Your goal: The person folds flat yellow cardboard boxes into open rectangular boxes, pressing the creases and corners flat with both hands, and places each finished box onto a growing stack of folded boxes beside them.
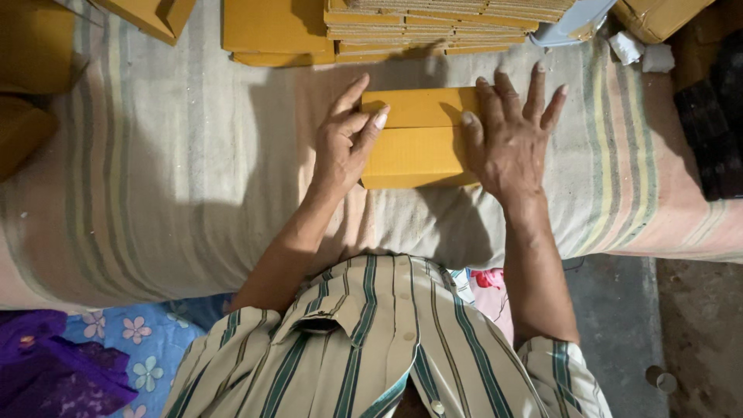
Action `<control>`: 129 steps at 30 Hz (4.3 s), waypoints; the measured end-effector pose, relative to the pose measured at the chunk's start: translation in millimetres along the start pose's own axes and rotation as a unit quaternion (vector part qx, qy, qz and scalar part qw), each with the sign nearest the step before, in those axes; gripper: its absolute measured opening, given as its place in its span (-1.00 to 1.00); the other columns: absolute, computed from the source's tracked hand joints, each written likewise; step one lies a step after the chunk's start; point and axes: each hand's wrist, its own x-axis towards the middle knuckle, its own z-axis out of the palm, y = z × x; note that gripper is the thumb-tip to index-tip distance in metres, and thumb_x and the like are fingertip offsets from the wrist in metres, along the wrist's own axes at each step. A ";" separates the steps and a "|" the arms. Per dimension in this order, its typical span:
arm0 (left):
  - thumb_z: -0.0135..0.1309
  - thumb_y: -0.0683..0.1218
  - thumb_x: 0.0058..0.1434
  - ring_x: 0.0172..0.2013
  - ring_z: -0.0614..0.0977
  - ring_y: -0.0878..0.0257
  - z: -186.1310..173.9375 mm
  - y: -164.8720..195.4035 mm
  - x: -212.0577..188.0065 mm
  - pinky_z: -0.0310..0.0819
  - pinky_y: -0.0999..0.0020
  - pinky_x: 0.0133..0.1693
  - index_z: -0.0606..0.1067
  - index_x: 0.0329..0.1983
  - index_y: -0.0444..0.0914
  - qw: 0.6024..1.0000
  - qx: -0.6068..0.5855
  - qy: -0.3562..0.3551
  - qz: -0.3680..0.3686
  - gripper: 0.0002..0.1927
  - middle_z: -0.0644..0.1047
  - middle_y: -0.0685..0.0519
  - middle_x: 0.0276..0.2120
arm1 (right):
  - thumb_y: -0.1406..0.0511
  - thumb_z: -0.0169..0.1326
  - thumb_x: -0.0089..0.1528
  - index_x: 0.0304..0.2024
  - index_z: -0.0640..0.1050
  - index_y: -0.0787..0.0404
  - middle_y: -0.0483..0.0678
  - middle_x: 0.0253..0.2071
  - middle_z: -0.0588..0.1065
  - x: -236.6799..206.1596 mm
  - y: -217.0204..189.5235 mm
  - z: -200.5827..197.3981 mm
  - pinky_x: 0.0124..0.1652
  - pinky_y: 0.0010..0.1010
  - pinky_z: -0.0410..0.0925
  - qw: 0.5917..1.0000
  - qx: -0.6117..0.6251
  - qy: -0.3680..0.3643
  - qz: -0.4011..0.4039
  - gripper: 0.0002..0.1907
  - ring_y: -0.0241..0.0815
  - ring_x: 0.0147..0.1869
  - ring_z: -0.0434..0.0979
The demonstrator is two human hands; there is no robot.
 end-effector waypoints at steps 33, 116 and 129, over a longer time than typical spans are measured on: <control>-0.28 -0.02 0.46 0.47 0.13 -0.15 73.9 73.5 36.5 -0.25 -0.12 0.46 0.12 0.46 -0.49 0.903 0.375 -0.210 0.010 -0.38 0.17 -0.34 0.44 | 0.09 -0.23 0.44 0.51 0.18 0.36 0.34 0.56 0.03 11.6 -7.9 13.0 0.47 0.19 -0.22 0.998 0.007 -0.060 -0.011 -0.31 0.36 0.63 -0.19; -0.01 -0.19 0.10 -0.04 0.53 -0.10 42.5 30.5 38.8 0.38 -0.17 -0.09 0.48 -0.20 -0.25 0.917 0.396 -0.037 -0.017 -0.81 0.55 -0.12 -0.17 | 0.17 -0.05 0.11 -0.01 0.50 0.35 0.22 -0.08 0.53 40.8 -39.3 68.1 0.19 0.10 0.17 0.917 -0.277 0.181 -0.225 -0.51 0.21 0.05 0.48; -0.01 -0.18 0.20 -0.04 0.53 -0.08 47.5 22.1 36.6 0.39 -0.16 -0.09 0.48 -0.16 -0.24 0.925 0.375 -0.050 -0.022 -0.84 0.56 -0.10 -0.16 | 0.15 -0.14 0.46 -0.02 0.51 0.28 0.22 -0.07 0.50 29.5 13.6 49.1 0.31 0.26 0.05 0.969 -0.201 0.099 -0.104 -0.65 0.29 0.09 0.44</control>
